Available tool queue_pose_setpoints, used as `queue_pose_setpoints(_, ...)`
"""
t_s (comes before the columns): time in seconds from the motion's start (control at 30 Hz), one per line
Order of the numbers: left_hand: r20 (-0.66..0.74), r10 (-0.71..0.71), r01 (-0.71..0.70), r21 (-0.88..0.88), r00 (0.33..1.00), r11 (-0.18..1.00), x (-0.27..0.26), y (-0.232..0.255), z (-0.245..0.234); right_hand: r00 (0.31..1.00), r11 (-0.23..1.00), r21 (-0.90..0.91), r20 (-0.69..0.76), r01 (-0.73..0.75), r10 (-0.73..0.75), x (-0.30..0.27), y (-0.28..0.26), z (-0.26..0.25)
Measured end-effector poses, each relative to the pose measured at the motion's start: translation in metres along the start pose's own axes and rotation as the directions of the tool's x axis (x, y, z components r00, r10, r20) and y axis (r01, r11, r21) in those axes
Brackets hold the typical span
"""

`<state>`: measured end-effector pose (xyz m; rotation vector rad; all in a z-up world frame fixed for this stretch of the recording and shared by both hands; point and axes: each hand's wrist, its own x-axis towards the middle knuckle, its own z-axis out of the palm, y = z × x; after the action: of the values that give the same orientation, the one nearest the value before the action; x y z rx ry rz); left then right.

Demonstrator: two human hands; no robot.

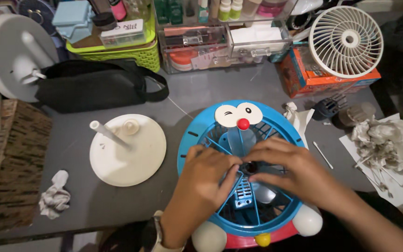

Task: The person cleans a small blue fan by wiping its motor housing and fan blades with a tissue and cotton swabs. They remove the front grille, clean the blades, and reassemble the fan.

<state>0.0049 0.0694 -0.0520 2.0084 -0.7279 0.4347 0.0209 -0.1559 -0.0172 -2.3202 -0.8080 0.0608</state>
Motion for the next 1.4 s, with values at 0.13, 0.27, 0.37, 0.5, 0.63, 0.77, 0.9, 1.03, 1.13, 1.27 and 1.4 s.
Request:
queue_pose_setpoints(0.13, -0.026, -0.069, 0.069, 0.002, 0.997, 0.998, -0.001, -0.001, 0.004, 0.995, 0.993, 0.071, 0.041, -0.089, 0.086, 0.001, 0.004, 0.006)
queue_pose_setpoints(0.27, -0.02, -0.069, 0.069, 0.004, 0.997, 0.998, -0.003, -0.003, 0.008, 0.987, 0.985, 0.091, 0.078, -0.149, 0.143, 0.001, 0.007, 0.002)
queue_pose_setpoints(0.37, -0.005, -0.094, 0.094, 0.022, 0.996, 0.995, -0.004, -0.004, 0.009, 0.984, 0.983, 0.098, 0.1, -0.158, 0.148, -0.001, 0.006, -0.003)
queue_pose_setpoints(0.5, 0.014, -0.127, 0.127, 0.028, 0.992, 0.992, -0.004, -0.005, 0.01, 0.982, 0.972, 0.159, 0.096, -0.175, 0.161, -0.002, 0.008, -0.005)
queue_pose_setpoints(0.63, 0.007, -0.137, 0.137, 0.009, 0.991, 0.991, -0.004, -0.004, 0.01, 0.981, 0.972, 0.136, 0.051, -0.19, 0.185, -0.003, 0.008, -0.004)
queue_pose_setpoints(0.77, 0.004, -0.129, 0.128, 0.012, 0.992, 0.992, -0.004, -0.005, 0.01, 0.968, 0.96, 0.128, 0.048, -0.251, 0.246, -0.001, 0.006, -0.002)
queue_pose_setpoints(0.9, 0.019, -0.131, 0.131, -0.009, 0.991, 0.991, -0.004, -0.005, 0.007, 0.96, 0.951, 0.128, 0.057, -0.281, 0.276, 0.0, 0.004, -0.002)
queue_pose_setpoints(1.03, 0.035, -0.12, 0.12, -0.025, 0.992, 0.992, -0.004, -0.006, 0.005, 0.955, 0.949, 0.116, 0.059, -0.295, 0.29, -0.001, 0.003, -0.001)
queue_pose_setpoints(1.13, 0.044, -0.131, 0.132, -0.023, 0.99, 0.991, -0.004, -0.007, 0.006, 0.963, 0.957, 0.117, 0.058, -0.267, 0.261, -0.002, 0.004, -0.001)
queue_pose_setpoints(1.27, 0.033, -0.136, 0.135, 0.015, 0.99, 0.991, -0.004, -0.006, 0.009, 0.957, 0.955, 0.072, 0.053, -0.288, 0.284, -0.004, 0.0, 0.0)
queue_pose_setpoints(1.4, 0.043, -0.144, 0.143, 0.021, 0.989, 0.989, -0.004, -0.008, 0.009, 0.972, 0.968, 0.08, 0.013, -0.237, 0.237, -0.006, -0.001, 0.002)
